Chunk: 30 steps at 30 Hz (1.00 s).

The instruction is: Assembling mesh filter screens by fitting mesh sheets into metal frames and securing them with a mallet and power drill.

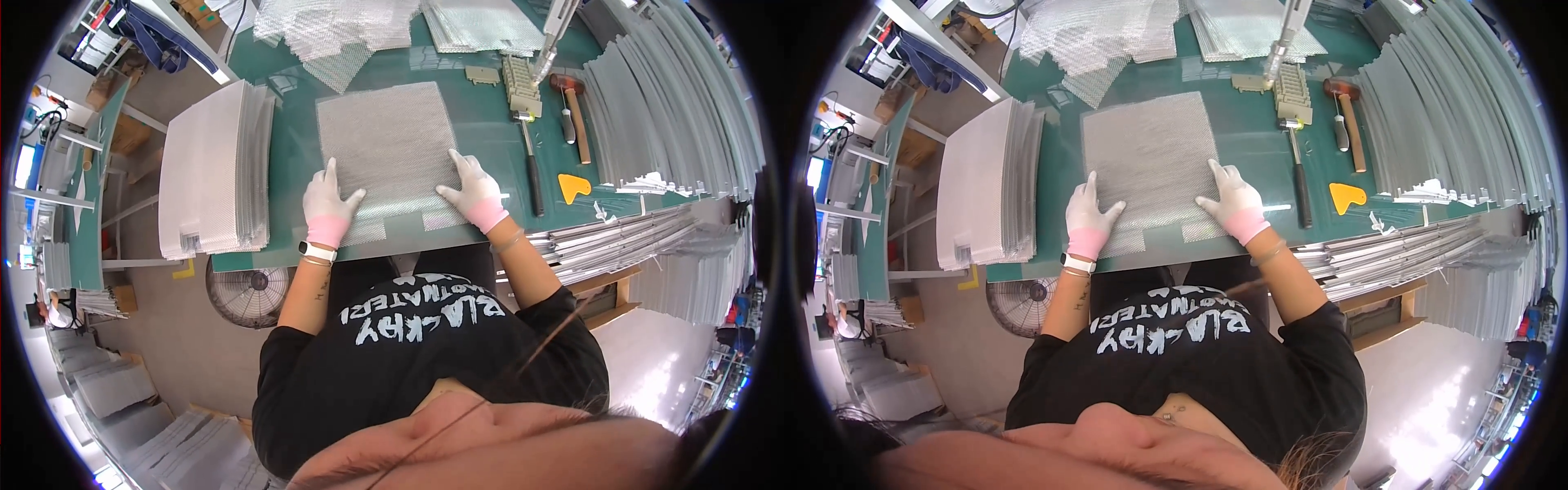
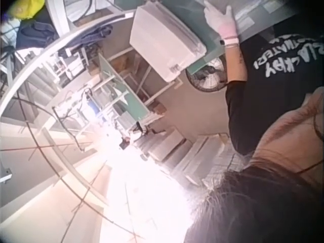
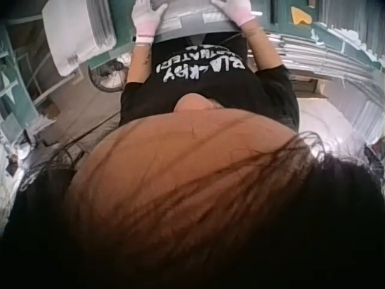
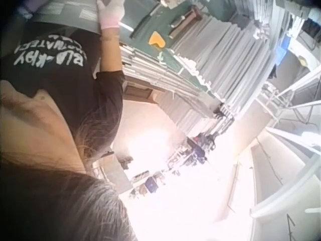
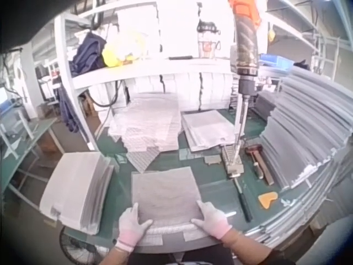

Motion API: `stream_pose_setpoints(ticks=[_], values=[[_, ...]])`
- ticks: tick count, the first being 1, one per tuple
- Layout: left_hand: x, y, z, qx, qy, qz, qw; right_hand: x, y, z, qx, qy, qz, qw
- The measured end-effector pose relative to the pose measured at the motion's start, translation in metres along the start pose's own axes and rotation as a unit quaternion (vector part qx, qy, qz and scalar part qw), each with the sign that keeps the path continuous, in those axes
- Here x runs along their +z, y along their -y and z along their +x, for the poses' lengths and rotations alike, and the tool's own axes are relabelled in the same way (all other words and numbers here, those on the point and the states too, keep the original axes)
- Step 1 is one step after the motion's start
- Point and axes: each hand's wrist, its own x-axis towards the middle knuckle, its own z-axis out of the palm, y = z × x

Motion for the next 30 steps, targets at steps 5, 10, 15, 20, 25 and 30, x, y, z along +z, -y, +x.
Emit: stream_pose_setpoints(ticks=[5, 10, 15, 20, 25, 30], values=[[-0.005, 0.0, 0.006, -0.026, 0.034, -0.019, 0.999, -0.004, 0.001, 0.005, 0.021, 0.019, -0.012, 1.0], [-0.026, -0.01, 0.017, -0.073, 0.075, 0.002, 0.995, -0.041, 0.022, 0.021, 0.097, 0.118, -0.076, 0.985], [-0.009, 0.013, 0.032, 0.067, 0.15, 0.045, 0.985, -0.071, -0.034, 0.142, -0.012, -0.168, 0.048, 0.985], [-0.015, 0.009, 0.037, 0.041, 0.155, 0.011, 0.987, -0.102, -0.053, 0.263, 0.193, -0.159, -0.099, 0.963], [-0.04, 0.004, 0.01, 0.053, -0.068, -0.077, 0.993, -0.125, -0.083, 0.296, 0.223, -0.022, -0.146, 0.964], [-0.048, 0.015, -0.031, 0.041, -0.081, -0.124, 0.988, -0.153, -0.091, 0.285, 0.184, -0.207, -0.076, 0.958]])
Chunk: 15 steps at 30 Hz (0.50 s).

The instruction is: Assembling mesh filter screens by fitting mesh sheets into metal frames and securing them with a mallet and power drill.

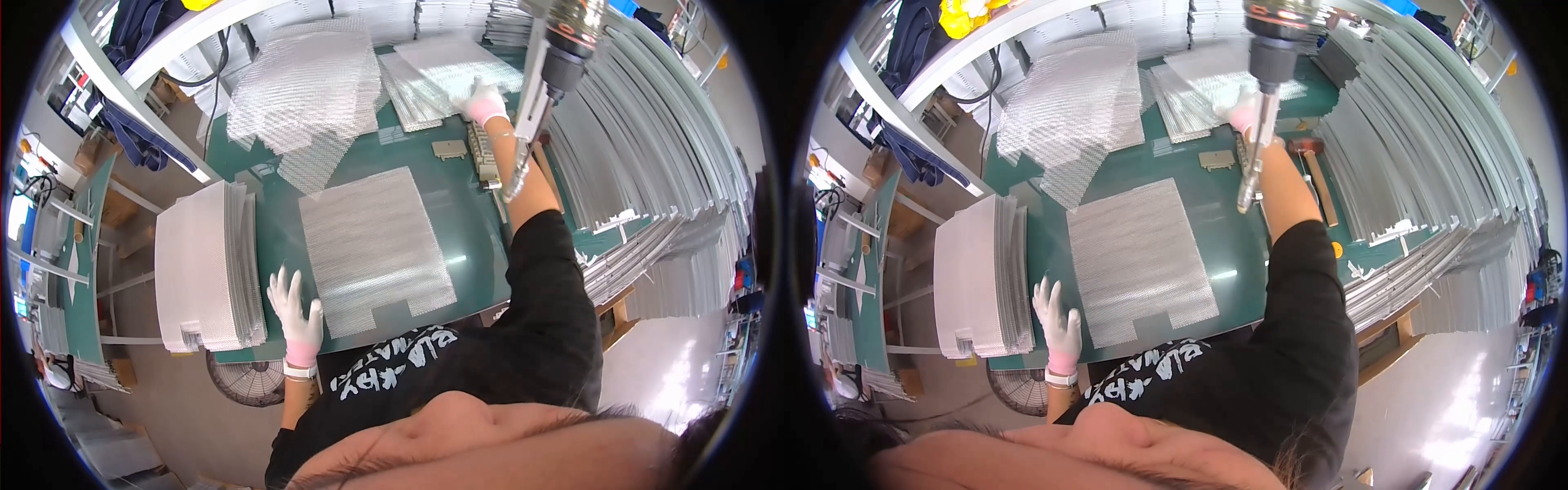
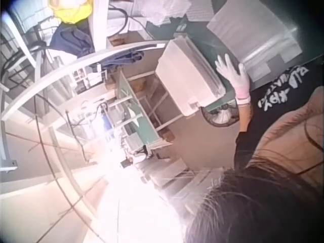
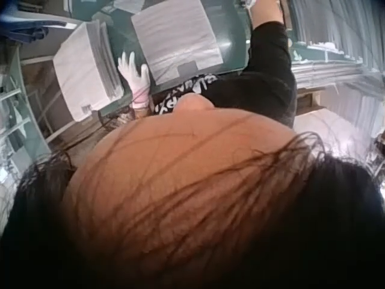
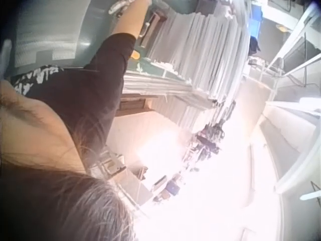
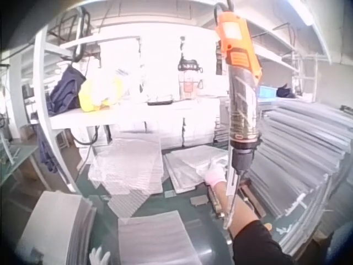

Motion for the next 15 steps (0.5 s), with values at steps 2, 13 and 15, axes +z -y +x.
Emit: stream_pose_setpoints(ticks=[2, 13, 15], values=[[0.006, -0.003, -0.001, 0.003, 0.017, -0.012, 1.0, 0.007, -0.032, 0.012, -0.002, 0.118, -0.033, 0.992], [0.008, -0.036, -0.007, 0.018, 0.017, -0.163, 0.986, -0.053, -0.042, -0.042, -0.074, -0.282, 0.567, 0.77], [0.013, -0.037, 0.002, 0.021, 0.023, -0.188, 0.982, -0.054, -0.035, -0.077, -0.188, -0.299, 0.53, 0.771]])
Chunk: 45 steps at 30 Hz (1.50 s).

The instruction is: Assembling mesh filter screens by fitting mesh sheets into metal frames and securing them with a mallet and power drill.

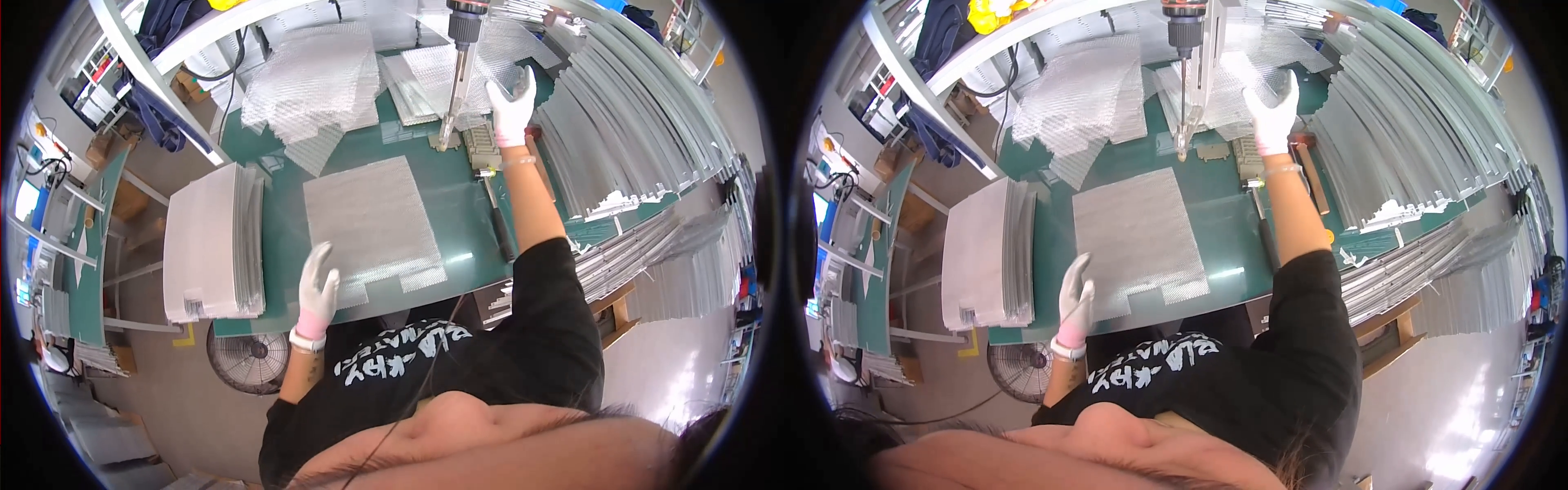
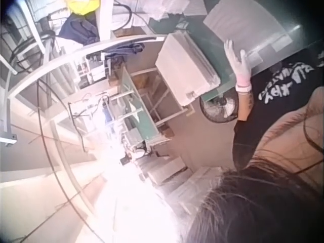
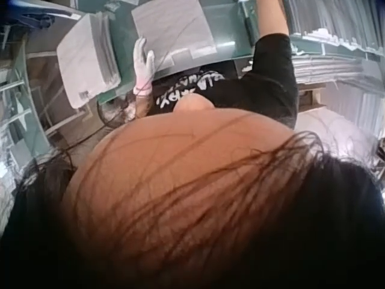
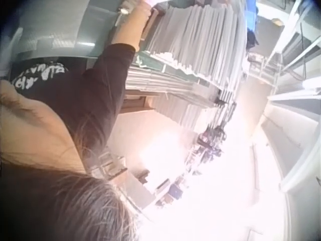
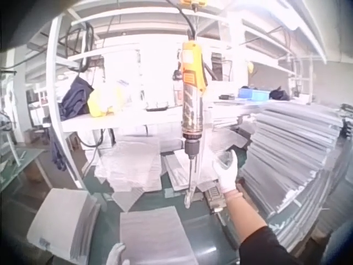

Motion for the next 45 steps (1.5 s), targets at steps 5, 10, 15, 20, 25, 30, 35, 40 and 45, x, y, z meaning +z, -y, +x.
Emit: stream_pose_setpoints(ticks=[5, 10, 15, 20, 25, 30, 35, 40, 45], values=[[0.038, -0.034, 0.04, -0.03, 0.175, -0.382, 0.907, 0.024, 0.099, -0.129, -0.025, 0.057, 0.143, 0.988], [0.063, -0.079, 0.029, 0.112, -0.06, -0.347, 0.929, -0.005, 0.173, -0.242, -0.107, 0.279, -0.031, 0.954], [0.007, -0.057, -0.024, -0.102, -0.104, -0.421, 0.895, -0.073, 0.229, -0.184, -0.016, 0.299, -0.292, 0.908], [-0.007, -0.072, -0.065, -0.151, -0.096, -0.329, 0.927, -0.102, 0.255, -0.2, 0.28, 0.438, -0.28, 0.807], [0.004, -0.047, -0.082, -0.073, 0.076, 0.107, 0.989, -0.115, 0.223, -0.225, 0.189, 0.483, -0.297, 0.801], [0.004, -0.032, -0.03, -0.05, 0.054, 0.193, 0.978, -0.077, 0.176, -0.208, 0.151, 0.476, -0.278, 0.821], [0.0, 0.0, -0.001, -0.067, 0.059, 0.209, 0.974, -0.042, 0.153, -0.207, 0.137, 0.474, -0.282, 0.823], [0.002, 0.008, -0.001, -0.103, 0.107, 0.271, 0.951, -0.041, 0.136, -0.226, 0.16, 0.489, -0.309, 0.8], [0.01, 0.027, -0.004, -0.084, 0.1, 0.268, 0.955, -0.042, 0.124, -0.241, 0.146, 0.509, -0.359, 0.769]])
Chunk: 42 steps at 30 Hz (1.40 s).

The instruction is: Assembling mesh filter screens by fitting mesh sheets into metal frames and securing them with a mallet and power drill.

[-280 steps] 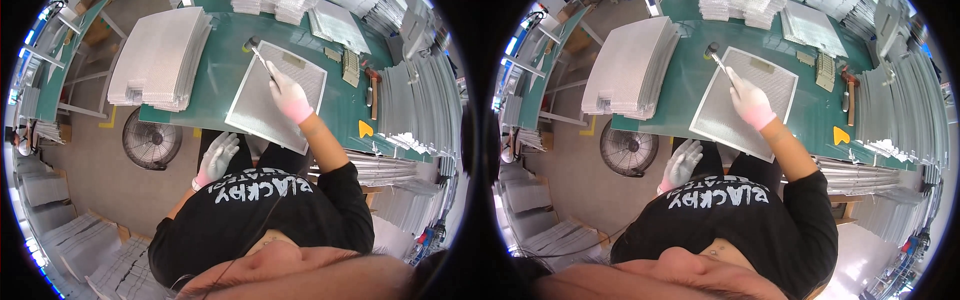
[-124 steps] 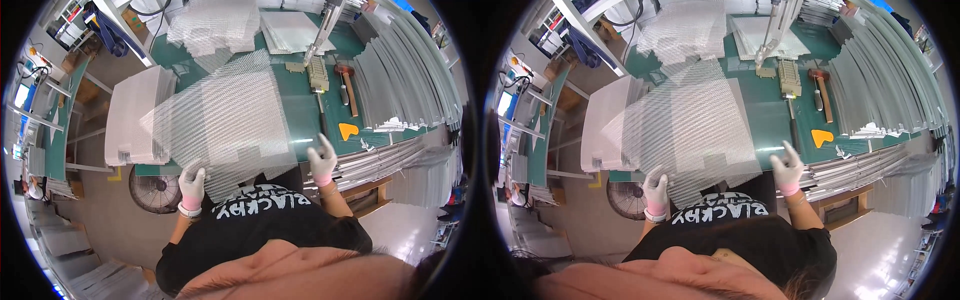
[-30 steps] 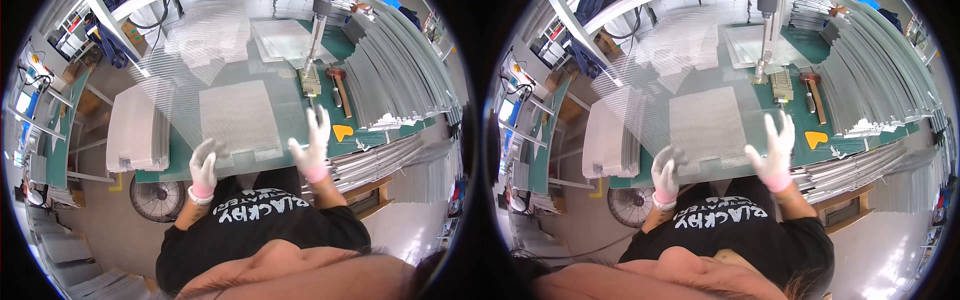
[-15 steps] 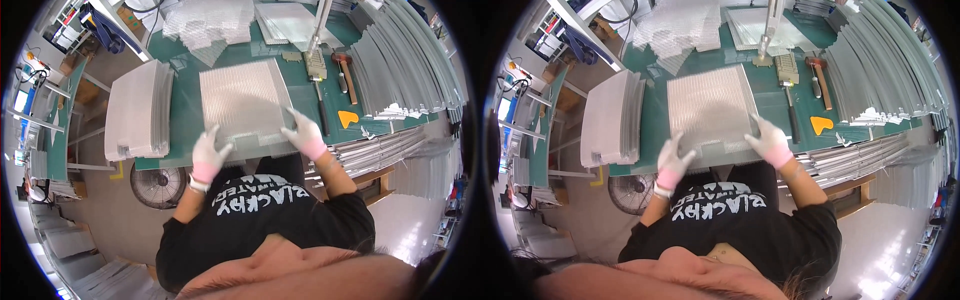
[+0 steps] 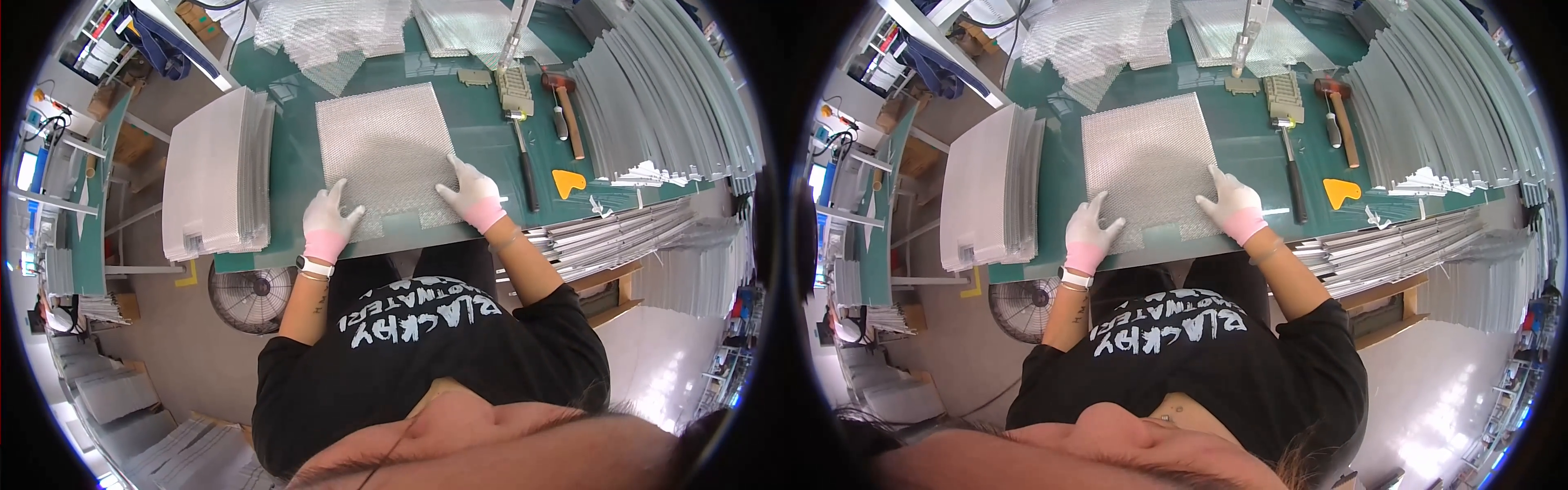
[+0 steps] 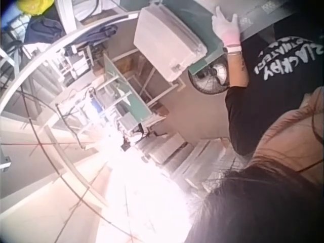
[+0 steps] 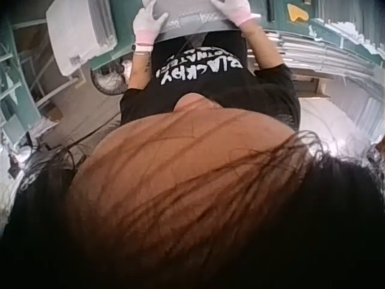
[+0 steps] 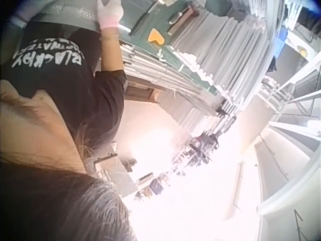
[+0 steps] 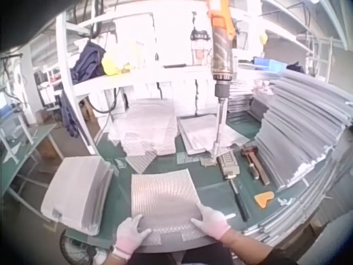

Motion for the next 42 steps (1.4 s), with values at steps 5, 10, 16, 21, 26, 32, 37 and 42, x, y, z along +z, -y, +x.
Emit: stream_pose_setpoints(ticks=[5, 10, 16, 21, 26, 32, 37, 42], values=[[0.002, 0.001, 0.0, 0.01, -0.005, 0.002, 1.0, -0.001, 0.0, -0.001, 0.002, 0.016, -0.034, 0.999], [-0.019, -0.024, 0.011, -0.154, 0.064, 0.108, 0.98, -0.006, -0.003, 0.006, -0.006, 0.042, -0.039, 0.998], [-0.011, 0.018, 0.024, 0.058, 0.13, 0.132, 0.981, -0.034, -0.053, 0.115, -0.104, 0.004, -0.051, 0.993], [-0.022, -0.012, -0.003, 0.041, 0.185, 0.143, 0.971, -0.026, -0.113, 0.229, 0.154, 0.032, -0.108, 0.982], [-0.036, -0.035, -0.073, 0.1, -0.123, 0.061, 0.985, -0.046, -0.07, 0.221, 0.145, 0.113, -0.158, 0.97], [0.022, -0.017, -0.155, -0.08, 0.251, -0.521, 0.812, -0.05, -0.059, 0.148, 0.018, -0.044, -0.138, 0.989], [0.081, -0.023, -0.141, -0.33, 0.093, -0.778, 0.526, -0.034, 0.009, 0.003, -0.168, -0.101, 0.192, 0.962], [0.082, -0.029, -0.13, -0.306, 0.056, -0.744, 0.591, 0.026, 0.053, -0.131, -0.103, 0.22, 0.339, 0.909]])
